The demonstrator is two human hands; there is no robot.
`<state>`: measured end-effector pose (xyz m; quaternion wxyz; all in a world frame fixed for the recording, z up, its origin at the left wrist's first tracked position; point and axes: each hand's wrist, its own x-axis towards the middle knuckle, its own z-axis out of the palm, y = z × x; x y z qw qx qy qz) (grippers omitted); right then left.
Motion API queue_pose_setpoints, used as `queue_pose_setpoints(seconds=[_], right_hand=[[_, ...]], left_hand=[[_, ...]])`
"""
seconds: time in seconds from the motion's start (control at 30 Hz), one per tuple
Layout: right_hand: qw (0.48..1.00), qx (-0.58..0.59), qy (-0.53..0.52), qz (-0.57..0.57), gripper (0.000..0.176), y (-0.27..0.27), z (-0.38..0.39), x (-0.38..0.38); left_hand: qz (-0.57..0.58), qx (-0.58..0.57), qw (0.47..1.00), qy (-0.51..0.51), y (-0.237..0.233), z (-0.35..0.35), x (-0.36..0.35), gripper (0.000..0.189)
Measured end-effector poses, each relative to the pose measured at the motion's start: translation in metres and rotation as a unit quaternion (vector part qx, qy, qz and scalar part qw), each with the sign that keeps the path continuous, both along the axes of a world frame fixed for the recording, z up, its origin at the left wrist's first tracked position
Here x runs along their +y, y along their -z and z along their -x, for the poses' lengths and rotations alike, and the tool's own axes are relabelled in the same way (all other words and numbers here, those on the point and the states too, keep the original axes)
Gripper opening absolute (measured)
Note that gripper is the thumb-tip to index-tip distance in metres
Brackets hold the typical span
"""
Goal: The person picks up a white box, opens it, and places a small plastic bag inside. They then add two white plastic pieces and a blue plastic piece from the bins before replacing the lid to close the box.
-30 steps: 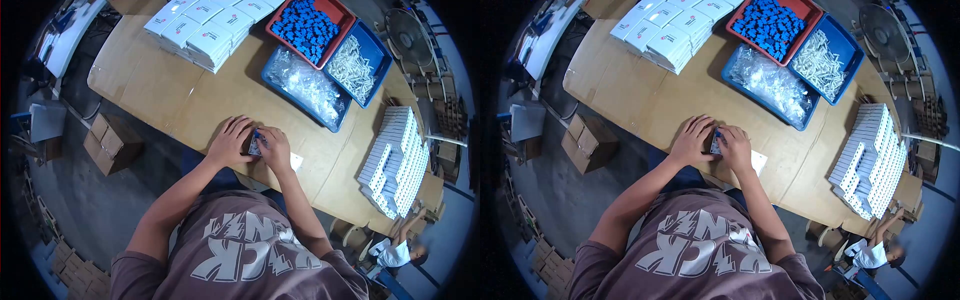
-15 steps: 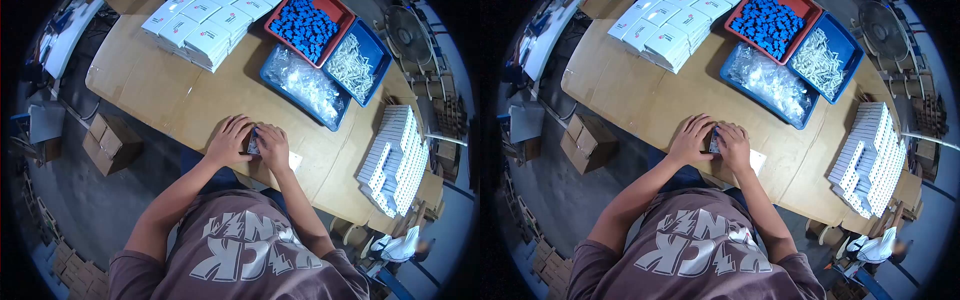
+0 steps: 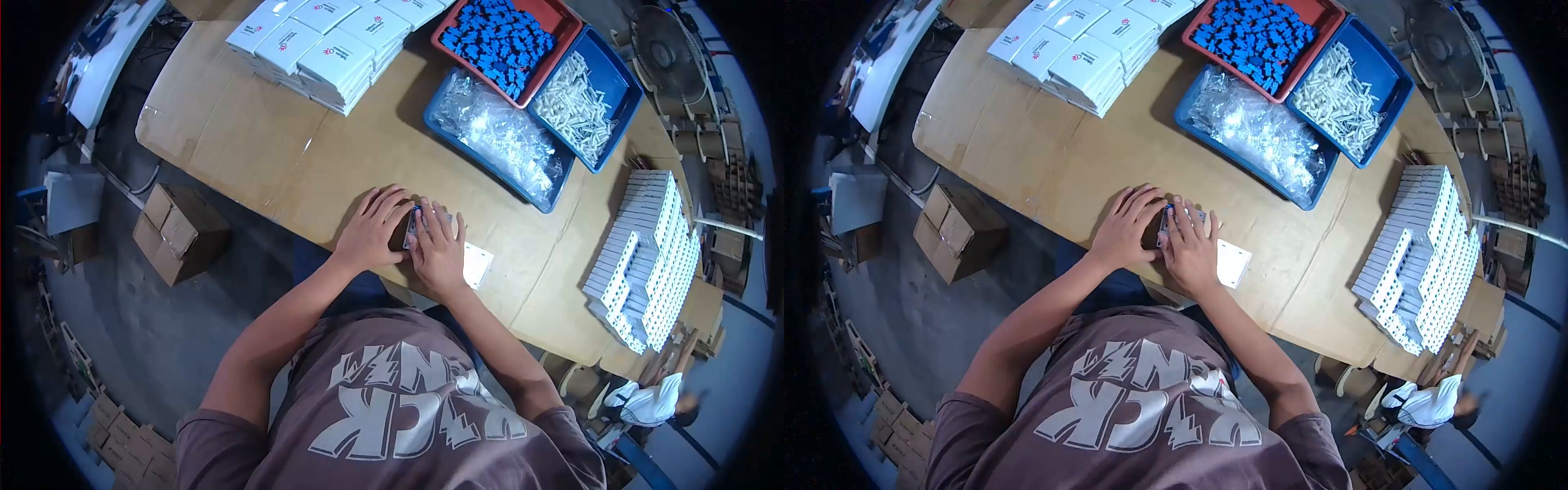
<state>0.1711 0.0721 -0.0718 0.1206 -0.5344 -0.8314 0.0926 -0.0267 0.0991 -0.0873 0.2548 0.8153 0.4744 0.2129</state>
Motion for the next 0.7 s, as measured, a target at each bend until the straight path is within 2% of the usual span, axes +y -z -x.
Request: queue_pose_setpoints(seconds=[0.2,0.33,0.43,0.53,0.57,0.7], right_hand=[[1.000,-0.017,0.020,-0.001,0.048,0.006,0.004,-0.002],[0.999,0.006,0.036,0.014,0.042,0.000,0.008,-0.002],[0.991,0.106,0.034,0.069,0.038,-0.017,-0.001,0.005],[0.983,0.164,0.082,0.020,0.041,-0.018,-0.028,0.002],[0.974,0.187,0.116,0.048,0.047,-0.022,-0.039,-0.002],[0.971,0.095,0.200,0.087,0.056,-0.025,-0.083,-0.029]], left_hand=[[-0.015,0.005,1.000,0.007,0.001,-0.003,0.000,0.088],[-0.043,0.009,0.999,0.002,0.005,-0.004,0.000,0.086],[-0.040,0.006,0.999,-0.001,0.004,-0.002,-0.004,0.085],[-0.032,0.016,0.999,0.000,-0.001,-0.002,-0.003,0.089],[-0.032,0.018,0.999,0.003,-0.002,-0.002,-0.003,0.089],[-0.051,0.010,0.999,0.001,0.000,-0.003,-0.004,0.089]])
